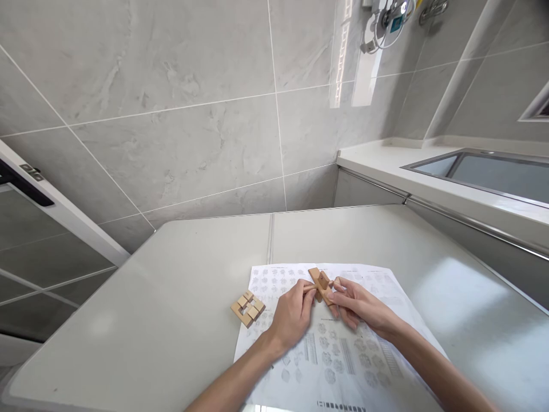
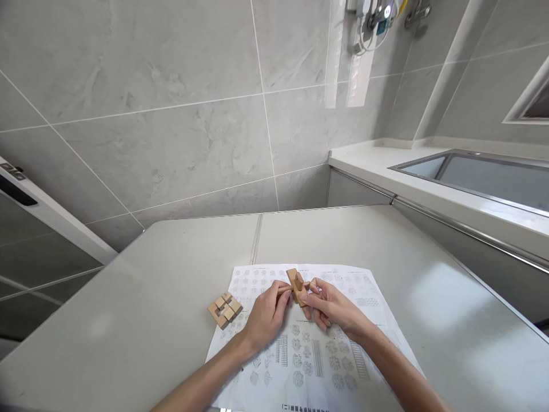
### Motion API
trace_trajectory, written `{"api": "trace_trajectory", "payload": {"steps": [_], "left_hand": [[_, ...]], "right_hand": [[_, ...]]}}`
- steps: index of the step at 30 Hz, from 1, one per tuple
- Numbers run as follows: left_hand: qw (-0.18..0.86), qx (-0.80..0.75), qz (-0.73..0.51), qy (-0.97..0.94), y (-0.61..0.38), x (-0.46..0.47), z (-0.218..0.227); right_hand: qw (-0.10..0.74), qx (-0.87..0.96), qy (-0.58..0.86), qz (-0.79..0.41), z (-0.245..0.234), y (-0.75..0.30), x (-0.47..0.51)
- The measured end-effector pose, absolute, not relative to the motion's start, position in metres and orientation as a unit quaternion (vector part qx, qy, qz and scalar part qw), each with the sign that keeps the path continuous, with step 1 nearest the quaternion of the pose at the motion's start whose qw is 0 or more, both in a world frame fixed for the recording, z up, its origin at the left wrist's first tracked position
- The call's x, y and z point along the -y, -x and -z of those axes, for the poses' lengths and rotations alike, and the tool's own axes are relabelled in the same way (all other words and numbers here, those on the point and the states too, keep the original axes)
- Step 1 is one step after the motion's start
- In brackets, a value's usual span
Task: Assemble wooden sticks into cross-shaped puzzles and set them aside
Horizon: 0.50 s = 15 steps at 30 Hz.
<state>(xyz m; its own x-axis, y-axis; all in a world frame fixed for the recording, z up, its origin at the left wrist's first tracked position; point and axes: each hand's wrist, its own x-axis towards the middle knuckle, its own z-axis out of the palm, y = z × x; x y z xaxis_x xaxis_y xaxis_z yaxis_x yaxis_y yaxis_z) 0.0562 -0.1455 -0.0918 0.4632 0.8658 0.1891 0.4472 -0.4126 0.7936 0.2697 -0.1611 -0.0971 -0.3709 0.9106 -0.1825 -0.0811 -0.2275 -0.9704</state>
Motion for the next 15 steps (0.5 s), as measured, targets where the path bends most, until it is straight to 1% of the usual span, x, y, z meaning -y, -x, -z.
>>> {"api": "trace_trajectory", "payload": {"steps": [8, 15], "left_hand": [[0.348, -0.435, -0.311, -0.77, -0.0564, 0.1469, 0.0944], [0.339, -0.402, -0.326, -0.786, -0.0539, 0.1456, 0.0923]], "right_hand": [[0.359, 0.466, 0.445, -0.675, 0.1046, -0.2687, 0.159], [0.336, 0.469, 0.453, -0.679, 0.1044, -0.2692, 0.1589]]}}
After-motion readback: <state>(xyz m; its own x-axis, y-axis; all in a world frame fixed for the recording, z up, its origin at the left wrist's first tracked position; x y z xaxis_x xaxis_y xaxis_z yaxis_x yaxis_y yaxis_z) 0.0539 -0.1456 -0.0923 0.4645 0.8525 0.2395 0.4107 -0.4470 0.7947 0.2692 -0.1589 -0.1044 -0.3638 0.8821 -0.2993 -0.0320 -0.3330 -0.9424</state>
